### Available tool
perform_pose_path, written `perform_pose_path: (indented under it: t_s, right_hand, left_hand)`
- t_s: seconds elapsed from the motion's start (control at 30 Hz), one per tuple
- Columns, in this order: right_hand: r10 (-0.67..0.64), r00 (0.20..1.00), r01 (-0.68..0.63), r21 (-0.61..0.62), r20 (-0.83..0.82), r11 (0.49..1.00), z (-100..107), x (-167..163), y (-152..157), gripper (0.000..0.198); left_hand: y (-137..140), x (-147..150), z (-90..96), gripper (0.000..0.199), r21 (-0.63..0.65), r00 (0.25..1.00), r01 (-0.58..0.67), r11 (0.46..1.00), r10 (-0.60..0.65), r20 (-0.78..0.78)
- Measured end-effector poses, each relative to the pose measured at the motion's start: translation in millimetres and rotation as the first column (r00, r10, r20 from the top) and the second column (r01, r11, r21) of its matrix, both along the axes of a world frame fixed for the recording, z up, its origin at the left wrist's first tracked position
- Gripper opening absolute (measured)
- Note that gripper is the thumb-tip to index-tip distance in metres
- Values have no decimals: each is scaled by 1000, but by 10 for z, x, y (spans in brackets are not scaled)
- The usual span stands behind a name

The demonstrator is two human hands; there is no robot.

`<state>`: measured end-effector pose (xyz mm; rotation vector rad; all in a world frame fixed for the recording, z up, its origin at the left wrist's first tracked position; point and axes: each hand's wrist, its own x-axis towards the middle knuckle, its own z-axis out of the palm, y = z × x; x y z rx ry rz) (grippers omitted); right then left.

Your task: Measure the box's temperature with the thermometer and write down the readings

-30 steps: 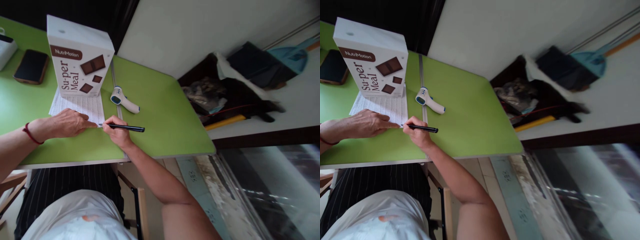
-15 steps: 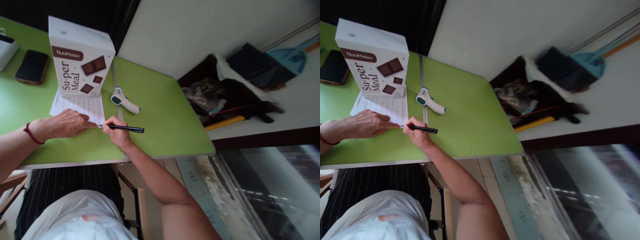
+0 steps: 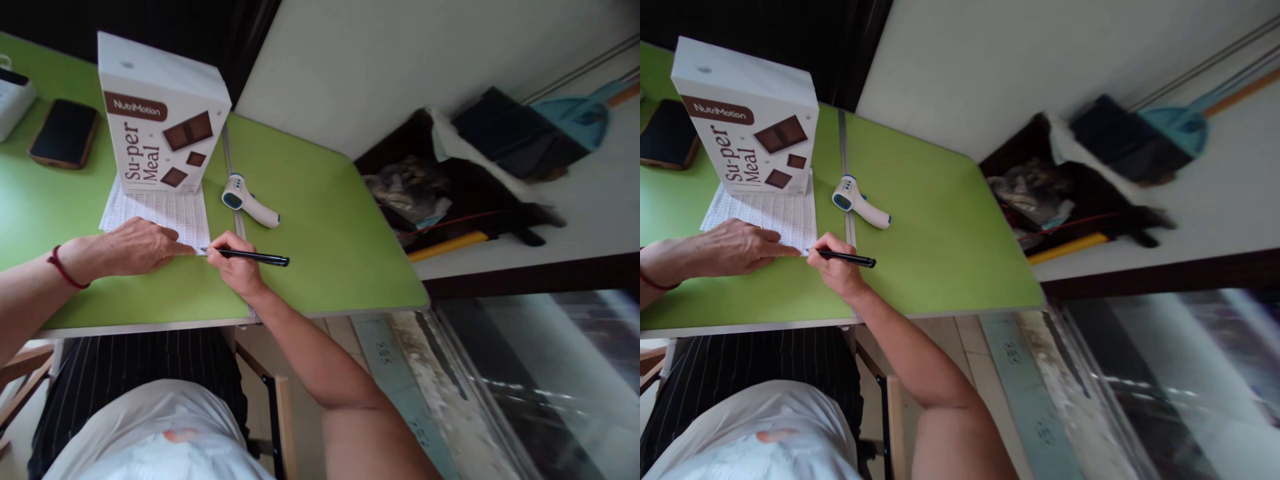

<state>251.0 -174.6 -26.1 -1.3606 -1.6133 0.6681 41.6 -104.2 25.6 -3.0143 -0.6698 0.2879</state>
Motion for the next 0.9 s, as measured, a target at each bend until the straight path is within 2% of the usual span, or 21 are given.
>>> perform_pose_path:
  t_s: [0.13,0.37,0.63,0.8,0.9]
  right_hand:
    - [18,1000,-18,-2,1,1000,-2,4,6,17]
    - [55,998,-52,93,-26,994,-60,20,21,18]
    - [30,1000,-31,138,9,990,-104,38,34,19]
    - [4,1000,-3,207,-3,978,-108,33,32,19]
    - [1,1000,-1,198,-4,980,-103,20,29,20]
  left_hand:
    - [5,-16,-18,51,6,1000,6,1000,-6,28]
    - [-2,-2,-9,50,12,999,16,1000,-16,41]
    - [-11,-4,14,50,-7,1000,-1,1000,1,1]
    - [-11,-6,2,50,-6,1000,-13,1000,13,-2]
    - [-11,-7,8,51,-28,1000,-30,999,29,-4]
